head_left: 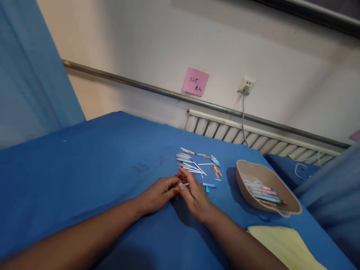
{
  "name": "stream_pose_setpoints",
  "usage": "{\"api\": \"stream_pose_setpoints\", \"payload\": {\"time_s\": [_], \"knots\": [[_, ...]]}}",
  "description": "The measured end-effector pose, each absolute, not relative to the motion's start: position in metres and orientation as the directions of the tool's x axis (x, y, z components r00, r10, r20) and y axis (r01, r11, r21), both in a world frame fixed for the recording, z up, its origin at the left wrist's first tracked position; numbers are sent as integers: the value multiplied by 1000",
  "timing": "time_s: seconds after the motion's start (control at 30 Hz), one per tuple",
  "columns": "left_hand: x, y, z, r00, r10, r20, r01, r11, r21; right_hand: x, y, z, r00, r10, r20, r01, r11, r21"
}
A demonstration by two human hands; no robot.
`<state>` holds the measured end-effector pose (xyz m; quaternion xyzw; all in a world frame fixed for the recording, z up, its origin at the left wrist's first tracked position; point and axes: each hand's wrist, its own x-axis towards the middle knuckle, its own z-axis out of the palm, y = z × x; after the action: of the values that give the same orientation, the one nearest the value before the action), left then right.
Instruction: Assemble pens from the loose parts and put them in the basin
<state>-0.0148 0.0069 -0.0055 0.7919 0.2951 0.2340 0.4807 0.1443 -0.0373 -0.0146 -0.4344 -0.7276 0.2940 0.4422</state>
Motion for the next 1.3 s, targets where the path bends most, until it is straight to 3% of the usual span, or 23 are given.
{"api": "stream_pose_setpoints", "payload": {"time_s": [0.13, 0.23, 0.37, 0.5, 0.63, 0.93, 1.07, 1.17, 1.3], "knots": [[-14, 10, -5, 719, 692, 56, 197, -281, 939, 150, -36, -3, -195, 891, 411, 327, 454, -829], [-13, 12, -4, 698, 716, 4, 184, -185, 965, 167, -30, 5, -21, 914, 405, 304, 392, -868], [-12, 16, -7, 658, 751, -51, 152, -66, 986, 205, -28, 4, 186, 907, 378, 457, 261, -850], [-12, 22, -11, 597, 796, -101, 113, 41, 993, 236, -36, -17, 97, 915, 391, 767, 182, -616], [-15, 23, -10, 573, 807, -144, 41, 147, 988, 241, -39, -35, -100, 936, 336, 892, 234, -386], [-17, 22, -6, 596, 791, -140, 60, 130, 990, 237, -32, -35, -202, 939, 278, 915, 282, -288], [-15, 23, -7, 605, 785, -133, 118, 77, 990, 239, -33, -37, -186, 934, 306, 889, 293, -352], [-14, 22, -8, 618, 776, -129, 156, 40, 987, 237, -34, -38, -104, 927, 360, 803, 292, -519], [-12, 17, -5, 644, 759, -98, 190, -35, 981, 228, -37, -36, -23, 943, 333, 539, 292, -790]]}}
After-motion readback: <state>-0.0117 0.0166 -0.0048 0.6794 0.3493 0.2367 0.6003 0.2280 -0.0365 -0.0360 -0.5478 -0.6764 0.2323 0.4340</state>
